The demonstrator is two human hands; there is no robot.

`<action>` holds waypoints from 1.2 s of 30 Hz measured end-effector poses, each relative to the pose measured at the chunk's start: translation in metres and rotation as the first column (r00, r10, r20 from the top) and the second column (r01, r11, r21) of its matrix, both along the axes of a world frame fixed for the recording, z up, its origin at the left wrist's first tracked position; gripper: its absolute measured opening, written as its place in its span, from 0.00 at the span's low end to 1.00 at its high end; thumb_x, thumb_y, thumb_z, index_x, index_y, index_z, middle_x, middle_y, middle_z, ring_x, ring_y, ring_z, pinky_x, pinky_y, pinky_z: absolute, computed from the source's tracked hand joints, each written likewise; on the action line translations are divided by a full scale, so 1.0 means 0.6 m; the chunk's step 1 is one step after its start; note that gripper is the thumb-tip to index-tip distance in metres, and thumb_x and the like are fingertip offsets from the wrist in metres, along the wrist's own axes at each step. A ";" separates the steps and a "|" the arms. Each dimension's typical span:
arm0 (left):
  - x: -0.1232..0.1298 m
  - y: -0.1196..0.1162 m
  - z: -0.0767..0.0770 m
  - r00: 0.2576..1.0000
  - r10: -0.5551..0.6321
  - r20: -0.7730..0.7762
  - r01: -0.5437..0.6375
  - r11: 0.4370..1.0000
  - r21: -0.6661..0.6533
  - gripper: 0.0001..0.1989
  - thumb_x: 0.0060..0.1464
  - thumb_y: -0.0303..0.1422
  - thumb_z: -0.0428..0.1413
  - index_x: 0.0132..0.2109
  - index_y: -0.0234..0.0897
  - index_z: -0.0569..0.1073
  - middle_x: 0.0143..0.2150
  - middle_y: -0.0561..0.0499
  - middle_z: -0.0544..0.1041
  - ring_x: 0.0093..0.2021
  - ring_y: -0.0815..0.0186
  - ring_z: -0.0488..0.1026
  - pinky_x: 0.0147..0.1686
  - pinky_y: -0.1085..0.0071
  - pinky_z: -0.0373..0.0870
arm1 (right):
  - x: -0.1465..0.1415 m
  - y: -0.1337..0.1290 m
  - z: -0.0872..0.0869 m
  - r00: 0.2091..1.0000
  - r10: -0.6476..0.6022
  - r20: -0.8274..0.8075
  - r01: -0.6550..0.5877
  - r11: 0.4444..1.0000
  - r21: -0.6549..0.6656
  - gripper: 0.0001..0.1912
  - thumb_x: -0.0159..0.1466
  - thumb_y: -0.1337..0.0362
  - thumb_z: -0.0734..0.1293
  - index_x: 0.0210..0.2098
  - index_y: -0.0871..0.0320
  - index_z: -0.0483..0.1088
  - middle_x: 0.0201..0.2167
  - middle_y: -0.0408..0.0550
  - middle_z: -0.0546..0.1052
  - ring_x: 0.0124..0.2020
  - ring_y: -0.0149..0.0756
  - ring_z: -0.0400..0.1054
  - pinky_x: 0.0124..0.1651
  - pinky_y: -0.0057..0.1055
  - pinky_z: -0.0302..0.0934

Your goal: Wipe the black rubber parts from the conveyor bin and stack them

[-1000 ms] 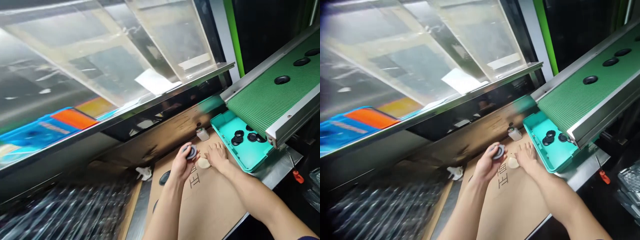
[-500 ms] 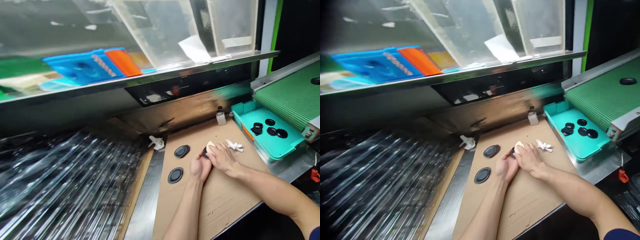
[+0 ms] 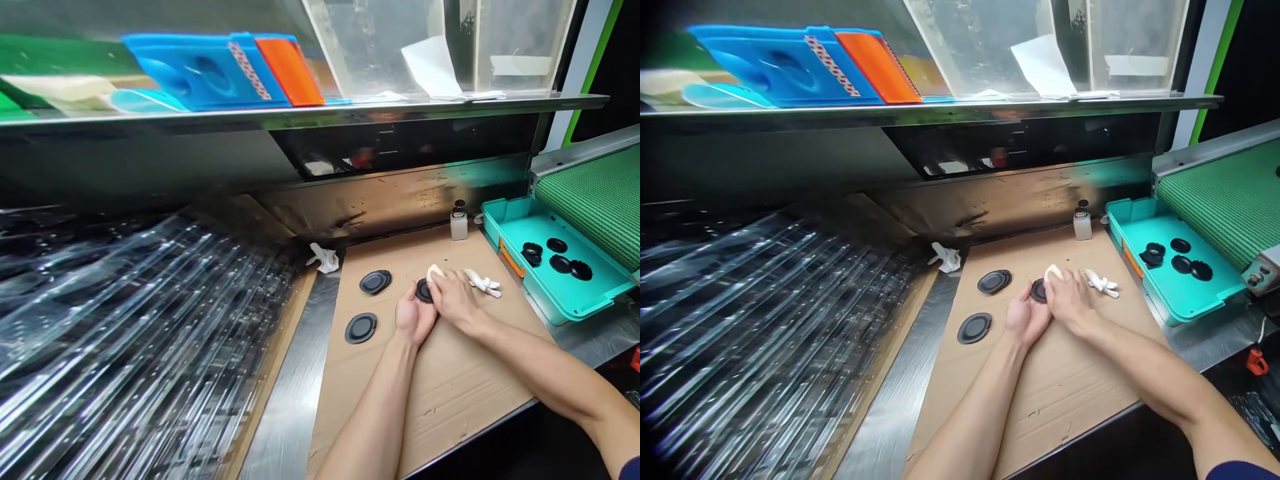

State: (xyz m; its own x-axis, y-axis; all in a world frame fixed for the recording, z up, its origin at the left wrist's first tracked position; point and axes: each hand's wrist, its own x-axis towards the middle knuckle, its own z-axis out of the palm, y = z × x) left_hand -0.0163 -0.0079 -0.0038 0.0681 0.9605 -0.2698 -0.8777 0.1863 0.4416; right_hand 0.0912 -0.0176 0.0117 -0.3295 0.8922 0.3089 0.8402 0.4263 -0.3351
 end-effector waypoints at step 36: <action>0.012 -0.007 0.005 0.994 0.067 -0.081 -0.062 0.996 0.067 0.18 0.71 0.34 0.45 0.54 0.34 0.77 0.63 0.41 0.76 0.63 0.60 0.73 0.65 0.62 0.67 | 0.001 0.012 0.029 0.988 -0.064 -0.139 0.032 0.975 -0.220 0.18 0.74 0.57 0.58 0.60 0.57 0.61 0.49 0.56 0.80 0.45 0.47 0.75 0.45 0.36 0.64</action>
State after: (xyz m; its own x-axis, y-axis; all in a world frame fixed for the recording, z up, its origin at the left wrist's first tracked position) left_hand -0.0091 -0.0118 -0.0008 -0.0148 0.9777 -0.2096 -0.8469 0.0992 0.5224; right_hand 0.0916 -0.0105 0.0292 -0.2505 0.9567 0.1481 0.7937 0.2906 -0.5344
